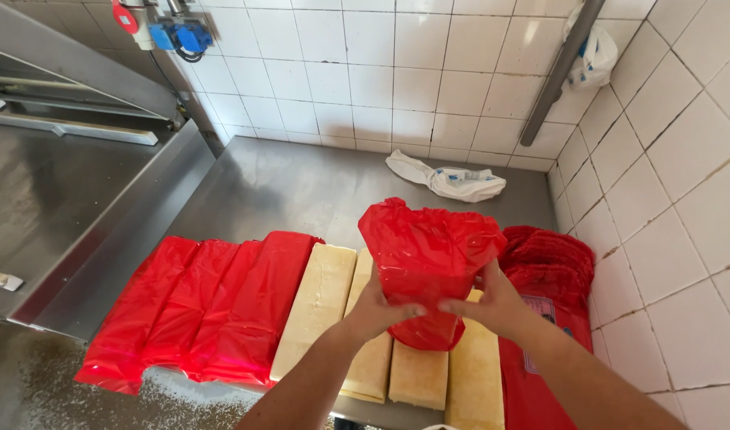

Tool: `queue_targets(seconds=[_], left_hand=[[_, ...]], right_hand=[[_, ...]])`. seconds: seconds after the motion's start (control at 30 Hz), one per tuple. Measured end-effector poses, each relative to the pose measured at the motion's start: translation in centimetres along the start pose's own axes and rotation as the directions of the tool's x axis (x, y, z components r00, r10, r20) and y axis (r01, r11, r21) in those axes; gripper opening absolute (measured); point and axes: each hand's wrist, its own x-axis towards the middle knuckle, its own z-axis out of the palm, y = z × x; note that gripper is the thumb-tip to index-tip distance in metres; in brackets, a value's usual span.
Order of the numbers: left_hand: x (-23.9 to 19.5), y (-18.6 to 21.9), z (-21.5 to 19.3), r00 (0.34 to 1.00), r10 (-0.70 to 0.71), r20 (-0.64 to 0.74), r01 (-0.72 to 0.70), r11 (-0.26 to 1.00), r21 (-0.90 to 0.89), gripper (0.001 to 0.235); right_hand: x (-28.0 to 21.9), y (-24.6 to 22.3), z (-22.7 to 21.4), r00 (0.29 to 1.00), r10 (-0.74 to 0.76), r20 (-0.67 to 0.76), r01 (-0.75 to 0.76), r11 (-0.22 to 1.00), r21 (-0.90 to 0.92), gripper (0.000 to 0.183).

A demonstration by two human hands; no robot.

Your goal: Removing red plastic packaging from large blocks of cheese and arranging them on a stainless steel work surface.

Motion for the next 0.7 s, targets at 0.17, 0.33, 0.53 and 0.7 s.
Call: queue_targets(seconds=[0.17,0.33,0.53,0.7], left_hand=[[0.0,-1.5,1.8,0.976,-0.117,-0.186,0.138,0.985,0.103,0.102],[-0.2,-2.7,-1.5,0.979,-0.193,-0.065,0.202,0.964,0.174,0.124],[-0.7,-5.2,-3.1,0.996,-0.076,-0.052,0.08,0.992,0.094,0.114],[-5.2,3.1,-3.7,0.944,-0.299,-0.137,0.292,0.954,-0.071,0.109]], right_hand=[[0.7,2.8,4.1,0.986,-0.09,-0.141,0.105,0.989,0.1,0.142],[0.4,9.0,3.3,0.996,0.053,-0.072,-0.042,0.989,0.139,0.106],[0.4,10.0,2.5,0.963,0.258,-0.084,-0.246,0.961,0.129,0.069],[-0.2,1.5,8.3,0.852,0.518,-0.067,-0.463,0.808,0.365,0.078]])
